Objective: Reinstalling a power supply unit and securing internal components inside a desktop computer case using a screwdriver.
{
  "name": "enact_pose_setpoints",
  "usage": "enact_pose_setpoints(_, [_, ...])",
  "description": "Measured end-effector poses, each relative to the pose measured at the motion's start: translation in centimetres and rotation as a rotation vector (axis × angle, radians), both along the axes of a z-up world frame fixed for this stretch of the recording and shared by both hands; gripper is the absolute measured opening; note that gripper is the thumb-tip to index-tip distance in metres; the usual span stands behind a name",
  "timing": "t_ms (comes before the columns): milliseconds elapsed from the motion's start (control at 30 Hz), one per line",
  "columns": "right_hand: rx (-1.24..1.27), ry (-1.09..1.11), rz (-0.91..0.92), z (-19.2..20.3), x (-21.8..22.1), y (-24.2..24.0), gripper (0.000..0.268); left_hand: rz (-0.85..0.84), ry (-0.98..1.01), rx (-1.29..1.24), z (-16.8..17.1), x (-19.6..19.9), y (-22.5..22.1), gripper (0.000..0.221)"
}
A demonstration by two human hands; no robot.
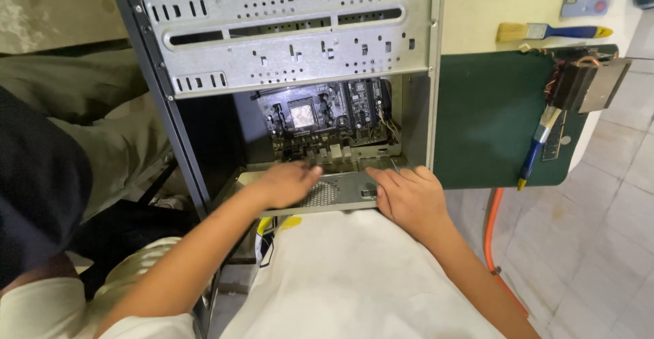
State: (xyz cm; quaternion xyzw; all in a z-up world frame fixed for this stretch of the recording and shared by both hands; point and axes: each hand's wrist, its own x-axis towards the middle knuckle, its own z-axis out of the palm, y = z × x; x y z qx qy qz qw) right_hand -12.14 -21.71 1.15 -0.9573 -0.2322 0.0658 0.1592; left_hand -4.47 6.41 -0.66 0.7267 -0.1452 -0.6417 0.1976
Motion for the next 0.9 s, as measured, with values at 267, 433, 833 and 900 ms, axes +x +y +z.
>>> enact_pose_setpoints(267, [-0.004,0.017,0.058,0.2,1.1,-0.3,0.034,0.225,0.014,0.004,-1.0,0.3,4.0,0.069])
enact_pose_setpoints(433, [-0.004,0.051,0.041,0.7,1.2,-0.1,0.034,0.156,-0.063,-0.005,-0.7,-0.3,5.5,0.065])
enact_pose_setpoints(833, [-0.088,0.144,0.063,0.0,1.4,-1.1,0.031,-0.141,-0.004,0.189,0.5,0.9,4.5,0.090])
enact_pose_setpoints(900, [-0.080,0.163,0.061,-0.2,1.4,-1.3,0.032,-0.107,0.004,0.186,0.8,1.0,4.5,0.086])
